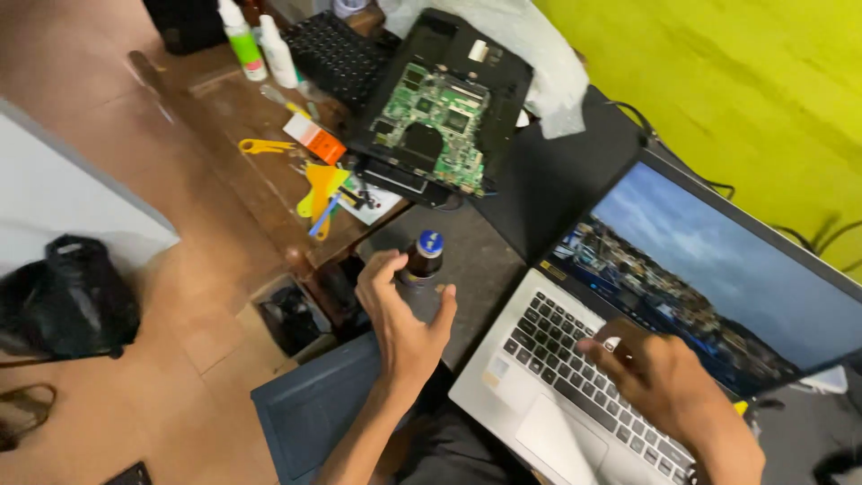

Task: Disassembling, inspecting internal components, and testing a laptop on a repair bench.

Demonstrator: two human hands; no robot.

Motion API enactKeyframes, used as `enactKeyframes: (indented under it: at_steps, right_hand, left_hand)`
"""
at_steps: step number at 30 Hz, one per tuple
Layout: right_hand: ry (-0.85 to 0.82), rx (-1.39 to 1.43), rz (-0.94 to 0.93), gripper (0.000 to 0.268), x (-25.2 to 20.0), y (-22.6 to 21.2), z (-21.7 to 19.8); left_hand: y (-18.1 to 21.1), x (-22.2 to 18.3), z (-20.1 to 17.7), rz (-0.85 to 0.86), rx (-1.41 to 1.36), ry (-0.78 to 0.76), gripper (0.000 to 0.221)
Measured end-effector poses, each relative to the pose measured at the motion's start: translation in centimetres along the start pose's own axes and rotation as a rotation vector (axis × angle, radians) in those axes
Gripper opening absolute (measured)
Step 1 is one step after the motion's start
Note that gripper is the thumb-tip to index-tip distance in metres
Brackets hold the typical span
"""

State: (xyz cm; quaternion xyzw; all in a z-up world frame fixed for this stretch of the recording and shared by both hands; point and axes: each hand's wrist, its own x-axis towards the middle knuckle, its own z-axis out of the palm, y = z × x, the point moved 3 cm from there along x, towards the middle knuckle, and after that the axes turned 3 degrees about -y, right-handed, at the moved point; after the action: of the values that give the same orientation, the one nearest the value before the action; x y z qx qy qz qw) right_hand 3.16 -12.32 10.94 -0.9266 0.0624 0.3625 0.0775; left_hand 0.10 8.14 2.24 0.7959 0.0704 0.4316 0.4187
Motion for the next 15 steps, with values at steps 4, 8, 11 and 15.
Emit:
enactKeyframes:
  at_steps: [4, 8, 11, 15]
  right_hand:
    - [-0.038, -0.063, -0.246, 0.029, 2.2, -5.8, 1.8]
    - [0.108, 0.021, -0.837, 0.044, 4.5, -11.5, 3.2]
    - [0.072, 0.118, -0.828, 0.046, 6.1, -13.1, 4.4]
    - [-0.005, 0.454, -0.927, 0.033, 6.5, -13.3, 4.8]
  left_hand:
    - [-3.1, 1.2, 0.5, -0.065, -0.029, -0.216, 0.053]
    - [-3.5, 2.0, 0.3, -0.195, -0.176, -0.309, 0.046]
    - [-4.0, 2.3, -0.1, -0.385, -0.295, -0.305, 0.053]
    - [-3.2, 3.3, -1.3, -0.376, -0.342, -0.335, 0.046]
